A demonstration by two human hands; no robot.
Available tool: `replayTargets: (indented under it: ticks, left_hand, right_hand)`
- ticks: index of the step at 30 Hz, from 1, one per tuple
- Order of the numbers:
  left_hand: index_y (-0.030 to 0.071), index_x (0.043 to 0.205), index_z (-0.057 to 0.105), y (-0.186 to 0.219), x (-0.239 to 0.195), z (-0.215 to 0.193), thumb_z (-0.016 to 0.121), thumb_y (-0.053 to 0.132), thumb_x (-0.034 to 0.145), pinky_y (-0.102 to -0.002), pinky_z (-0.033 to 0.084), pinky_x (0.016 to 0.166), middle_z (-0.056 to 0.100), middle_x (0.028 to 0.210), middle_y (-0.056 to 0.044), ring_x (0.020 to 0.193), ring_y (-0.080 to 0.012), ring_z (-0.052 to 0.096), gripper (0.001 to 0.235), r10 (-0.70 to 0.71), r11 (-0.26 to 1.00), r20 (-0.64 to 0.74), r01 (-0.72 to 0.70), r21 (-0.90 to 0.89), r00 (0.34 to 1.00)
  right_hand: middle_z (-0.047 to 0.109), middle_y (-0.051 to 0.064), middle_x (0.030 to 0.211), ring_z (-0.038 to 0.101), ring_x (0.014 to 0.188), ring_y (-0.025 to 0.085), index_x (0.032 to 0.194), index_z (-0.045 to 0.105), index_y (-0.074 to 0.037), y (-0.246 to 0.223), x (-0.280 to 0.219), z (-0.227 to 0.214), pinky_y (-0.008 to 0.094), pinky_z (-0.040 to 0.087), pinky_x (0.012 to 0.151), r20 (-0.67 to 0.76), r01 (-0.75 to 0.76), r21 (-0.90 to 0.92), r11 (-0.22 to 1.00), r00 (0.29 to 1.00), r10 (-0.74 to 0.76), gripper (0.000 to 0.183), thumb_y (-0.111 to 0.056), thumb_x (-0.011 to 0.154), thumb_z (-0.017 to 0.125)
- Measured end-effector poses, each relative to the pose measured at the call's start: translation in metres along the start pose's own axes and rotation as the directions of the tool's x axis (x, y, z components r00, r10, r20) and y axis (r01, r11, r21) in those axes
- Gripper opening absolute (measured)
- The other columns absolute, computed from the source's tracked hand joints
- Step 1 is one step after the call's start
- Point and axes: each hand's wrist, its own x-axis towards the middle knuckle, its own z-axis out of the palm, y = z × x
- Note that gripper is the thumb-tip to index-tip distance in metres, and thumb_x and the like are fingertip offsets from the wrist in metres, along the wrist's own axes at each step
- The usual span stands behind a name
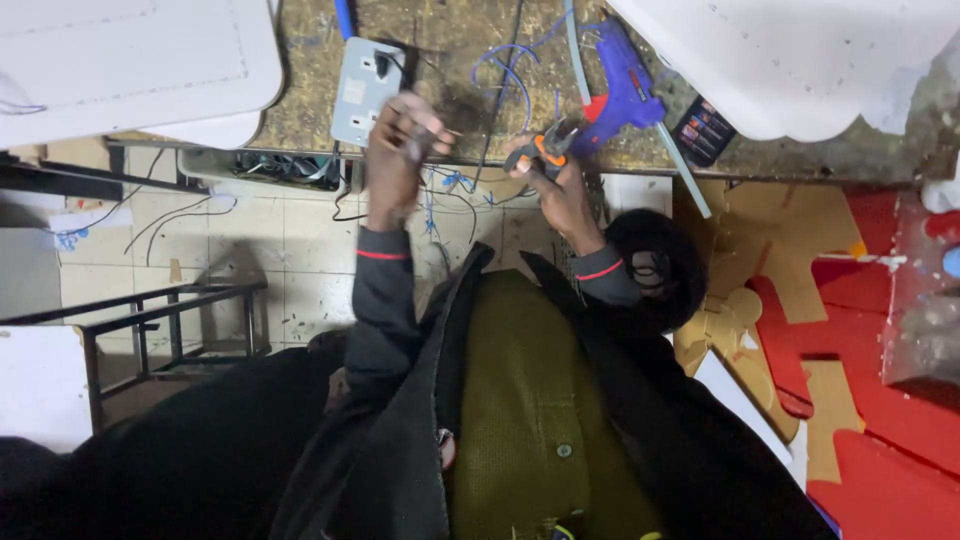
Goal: Stripping, twisting, and soldering electrical wires for sign assembly
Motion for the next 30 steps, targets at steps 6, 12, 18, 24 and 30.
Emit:
replayTargets:
  ticks: [6,12,18,24,30]
  left_hand:
    - [-0.004,0.124,0.064,-0.035,-0.031,0.045,0.079,-0.009,0.103,-0.036,0.077,0.077,0.077,0.105,-0.018,0.09,-0.0292,0.086,0.026,0.117,0.992,-0.129,-0.109,0.068,0.985]
    - [0.002,0.129,0.058,-0.024,-0.037,0.07,0.074,-0.006,0.11,-0.035,0.072,0.06,0.079,0.102,-0.02,0.088,-0.0277,0.085,0.025,0.334,0.935,-0.03,-0.328,0.134,0.942]
    - [-0.005,0.13,0.055,-0.038,-0.037,0.066,0.071,-0.007,0.111,-0.042,0.073,0.057,0.076,0.107,-0.029,0.085,-0.033,0.084,0.025,0.385,0.922,0.06,-0.387,0.028,0.921]
    - [-0.004,0.12,0.064,-0.029,-0.04,0.083,0.078,-0.004,0.107,-0.049,0.073,0.073,0.075,0.107,-0.021,0.097,-0.0432,0.084,0.019,0.482,0.843,0.144,-0.502,0.191,0.864]
    - [-0.004,0.122,0.061,-0.034,-0.041,0.078,0.074,-0.005,0.109,-0.052,0.074,0.074,0.072,0.108,-0.021,0.099,-0.0494,0.081,0.019,0.503,0.827,0.168,-0.529,0.191,0.848]
  right_hand:
    - [0.074,0.018,0.125,0.068,0.119,0.025,0.142,0.07,0.001,0.02,-0.003,0.025,0.052,0.063,0.102,-0.032,0.035,0.08,0.996,0.999,-0.032,0.036,-0.019,0.113,0.077]
    - [0.076,0.019,0.133,0.068,0.129,0.027,0.146,0.071,-0.002,-0.035,-0.003,0.045,0.053,0.061,0.111,0.012,-0.009,0.093,0.996,1.0,0.008,0.034,-0.016,0.114,0.075]
    - [0.064,0.027,0.154,0.059,0.145,0.048,0.161,0.057,0.0,0.006,-0.008,0.026,0.073,0.045,0.122,-0.036,0.011,0.122,0.992,0.999,-0.007,0.043,-0.012,0.12,0.063]
    - [0.064,0.02,0.141,0.057,0.143,0.037,0.152,0.062,-0.003,-0.024,-0.01,0.036,0.075,0.043,0.121,-0.111,0.034,0.116,0.993,0.994,-0.021,0.036,-0.01,0.117,0.065]
    - [0.066,0.023,0.14,0.059,0.141,0.043,0.155,0.056,-0.002,-0.069,-0.016,0.042,0.076,0.044,0.121,-0.098,0.044,0.053,0.998,0.994,-0.039,0.04,-0.022,0.121,0.064]
